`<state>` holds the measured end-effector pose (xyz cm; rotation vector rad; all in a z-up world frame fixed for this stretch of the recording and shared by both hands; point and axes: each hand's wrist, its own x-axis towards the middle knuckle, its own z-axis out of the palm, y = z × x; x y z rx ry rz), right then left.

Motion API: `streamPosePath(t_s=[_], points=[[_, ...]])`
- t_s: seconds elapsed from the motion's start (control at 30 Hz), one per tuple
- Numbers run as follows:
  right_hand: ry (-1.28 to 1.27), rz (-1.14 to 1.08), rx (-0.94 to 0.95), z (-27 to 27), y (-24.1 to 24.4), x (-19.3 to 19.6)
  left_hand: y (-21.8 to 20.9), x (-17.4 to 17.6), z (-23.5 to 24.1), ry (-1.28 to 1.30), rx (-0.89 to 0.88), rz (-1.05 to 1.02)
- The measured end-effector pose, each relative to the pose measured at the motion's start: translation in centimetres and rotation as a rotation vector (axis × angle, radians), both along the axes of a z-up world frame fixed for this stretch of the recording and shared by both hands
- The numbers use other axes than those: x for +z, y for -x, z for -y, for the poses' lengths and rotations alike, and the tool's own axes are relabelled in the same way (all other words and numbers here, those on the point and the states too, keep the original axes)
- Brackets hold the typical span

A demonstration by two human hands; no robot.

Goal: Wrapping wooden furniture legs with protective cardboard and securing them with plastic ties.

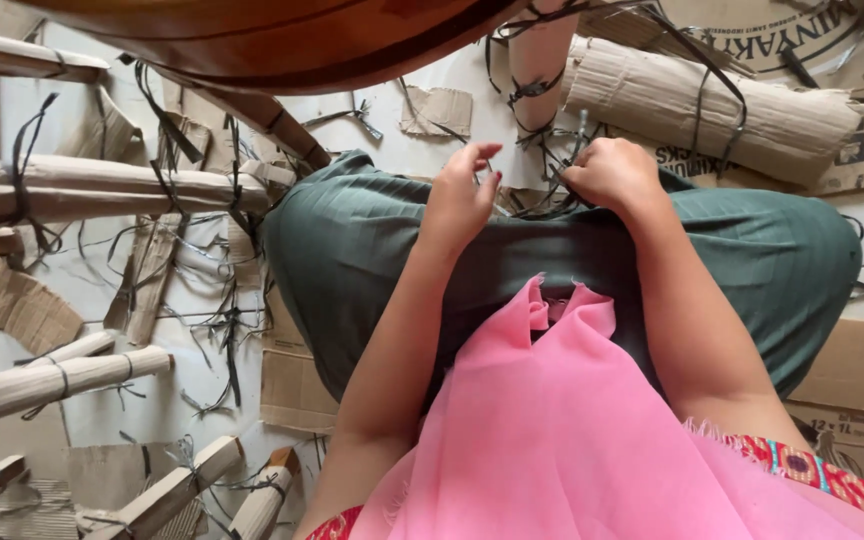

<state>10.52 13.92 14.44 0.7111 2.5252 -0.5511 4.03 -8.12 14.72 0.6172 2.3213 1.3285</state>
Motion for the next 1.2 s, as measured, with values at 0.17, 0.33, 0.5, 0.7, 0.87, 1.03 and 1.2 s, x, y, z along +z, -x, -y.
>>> streamPosePath(t_s=[0.17,0.33,0.5,0.7,0.87,1.03,1.2], points=[[-0.09,-0.039,0.102,-1.5,-1.4,-2.9,0.9,1.3,2.0,-0.191,0.1,-0.156],[-0.056,-0.236,0.149,-0.7,-0.6,1.9,0.7,4.9,3.3,-0.168,0.149,-0.224],[0.362,-0.781,0.014,0.7,3.2,3.5,-0.2,8.2,3.4,-0.211,0.323,-0.4],[0.681,-0.964,-0.173,0.9,7.9,-1.3,1.9,7.6,2.8,-0.38,0.532,-0.891],[0.628,-1.027,-0.227,1.7,8.9,-3.8,3.5,10.5,1.1,-0.393,0.54,-0.937],[0.61,-1.096,-0.234,2.4,8.6,-3.9,3.7,11.4,1.1,-0.237,0.592,-0.992],[0.557,-1.126,-0.217,3.8,7.6,-5.2,3.5,12.8,2.3,-0.327,0.601,-0.92]])
